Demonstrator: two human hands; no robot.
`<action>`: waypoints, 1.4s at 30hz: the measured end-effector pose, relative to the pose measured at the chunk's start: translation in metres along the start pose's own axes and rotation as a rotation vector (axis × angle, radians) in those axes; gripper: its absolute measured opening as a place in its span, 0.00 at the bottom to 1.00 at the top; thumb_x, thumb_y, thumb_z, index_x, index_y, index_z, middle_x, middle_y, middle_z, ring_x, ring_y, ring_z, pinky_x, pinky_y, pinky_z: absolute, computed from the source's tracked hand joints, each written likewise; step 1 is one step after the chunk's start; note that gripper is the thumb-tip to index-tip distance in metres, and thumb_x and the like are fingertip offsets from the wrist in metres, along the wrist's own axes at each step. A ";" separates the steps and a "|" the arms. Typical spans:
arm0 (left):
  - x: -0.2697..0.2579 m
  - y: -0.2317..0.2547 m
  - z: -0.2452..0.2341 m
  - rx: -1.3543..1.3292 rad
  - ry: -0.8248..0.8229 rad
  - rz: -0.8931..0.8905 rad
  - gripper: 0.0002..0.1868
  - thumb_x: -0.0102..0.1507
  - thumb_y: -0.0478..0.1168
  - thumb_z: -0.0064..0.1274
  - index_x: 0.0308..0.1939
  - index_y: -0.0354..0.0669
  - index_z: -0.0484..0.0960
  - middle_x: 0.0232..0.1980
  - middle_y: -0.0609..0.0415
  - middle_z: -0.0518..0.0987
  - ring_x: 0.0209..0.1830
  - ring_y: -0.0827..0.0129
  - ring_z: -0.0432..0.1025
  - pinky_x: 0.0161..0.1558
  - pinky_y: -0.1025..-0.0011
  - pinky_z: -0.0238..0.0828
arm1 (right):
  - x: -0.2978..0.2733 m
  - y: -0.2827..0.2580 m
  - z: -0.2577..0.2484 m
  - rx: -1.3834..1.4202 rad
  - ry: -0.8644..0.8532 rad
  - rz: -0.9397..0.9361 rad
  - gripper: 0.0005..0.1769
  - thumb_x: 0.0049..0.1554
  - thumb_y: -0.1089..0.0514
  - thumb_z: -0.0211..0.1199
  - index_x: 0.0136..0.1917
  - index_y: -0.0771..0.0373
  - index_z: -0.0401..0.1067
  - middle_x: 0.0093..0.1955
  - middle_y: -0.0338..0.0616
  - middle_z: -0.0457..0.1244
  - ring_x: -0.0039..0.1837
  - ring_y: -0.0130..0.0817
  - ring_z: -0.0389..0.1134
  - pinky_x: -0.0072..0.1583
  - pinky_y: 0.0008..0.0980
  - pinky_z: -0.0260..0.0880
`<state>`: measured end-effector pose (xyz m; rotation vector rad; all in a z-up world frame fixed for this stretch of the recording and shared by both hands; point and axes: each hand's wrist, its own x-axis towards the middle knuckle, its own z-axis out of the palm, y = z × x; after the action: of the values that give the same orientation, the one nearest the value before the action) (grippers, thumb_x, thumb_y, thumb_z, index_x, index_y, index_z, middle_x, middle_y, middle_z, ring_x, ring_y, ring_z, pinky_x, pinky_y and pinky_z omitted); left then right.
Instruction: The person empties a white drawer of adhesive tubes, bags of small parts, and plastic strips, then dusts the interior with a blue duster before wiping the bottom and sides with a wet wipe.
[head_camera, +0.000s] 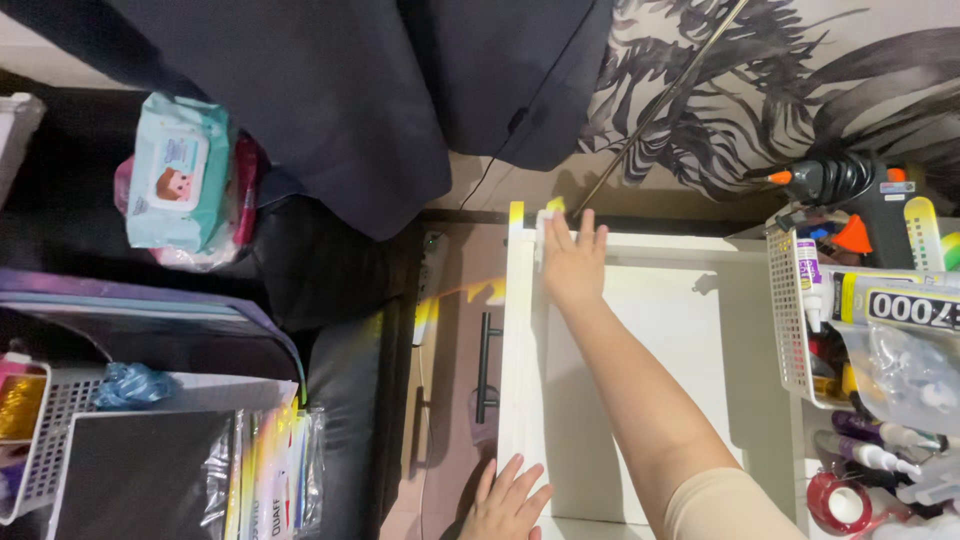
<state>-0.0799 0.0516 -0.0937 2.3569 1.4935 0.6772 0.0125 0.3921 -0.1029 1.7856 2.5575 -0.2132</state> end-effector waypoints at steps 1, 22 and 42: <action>0.001 -0.001 0.001 -0.015 -0.003 0.001 0.21 0.53 0.46 0.39 0.48 0.48 0.76 0.58 0.49 0.70 0.62 0.51 0.58 0.55 0.46 0.51 | 0.003 0.013 0.006 -0.021 0.041 0.014 0.28 0.58 0.53 0.32 0.70 0.57 0.51 0.73 0.37 0.45 0.74 0.66 0.32 0.70 0.61 0.29; 0.010 0.000 -0.003 -0.051 -0.152 0.019 0.25 0.45 0.44 0.47 0.47 0.46 0.77 0.60 0.47 0.68 0.62 0.44 0.55 0.51 0.36 0.50 | -0.023 0.126 0.031 -0.274 0.443 0.291 0.32 0.49 0.61 0.53 0.68 0.66 0.59 0.64 0.47 0.56 0.67 0.67 0.47 0.62 0.63 0.47; -0.002 0.013 -0.012 -0.108 -0.216 -0.045 0.27 0.48 0.44 0.47 0.52 0.44 0.73 0.64 0.46 0.63 0.66 0.46 0.49 0.58 0.37 0.43 | -0.277 0.045 0.098 -0.005 -0.155 -0.441 0.31 0.49 0.54 0.53 0.67 0.49 0.55 0.71 0.31 0.48 0.71 0.66 0.39 0.64 0.69 0.39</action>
<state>-0.0770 0.0441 -0.0776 2.2293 1.3770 0.4633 0.1446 0.1370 -0.1793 1.1272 2.7913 -0.3332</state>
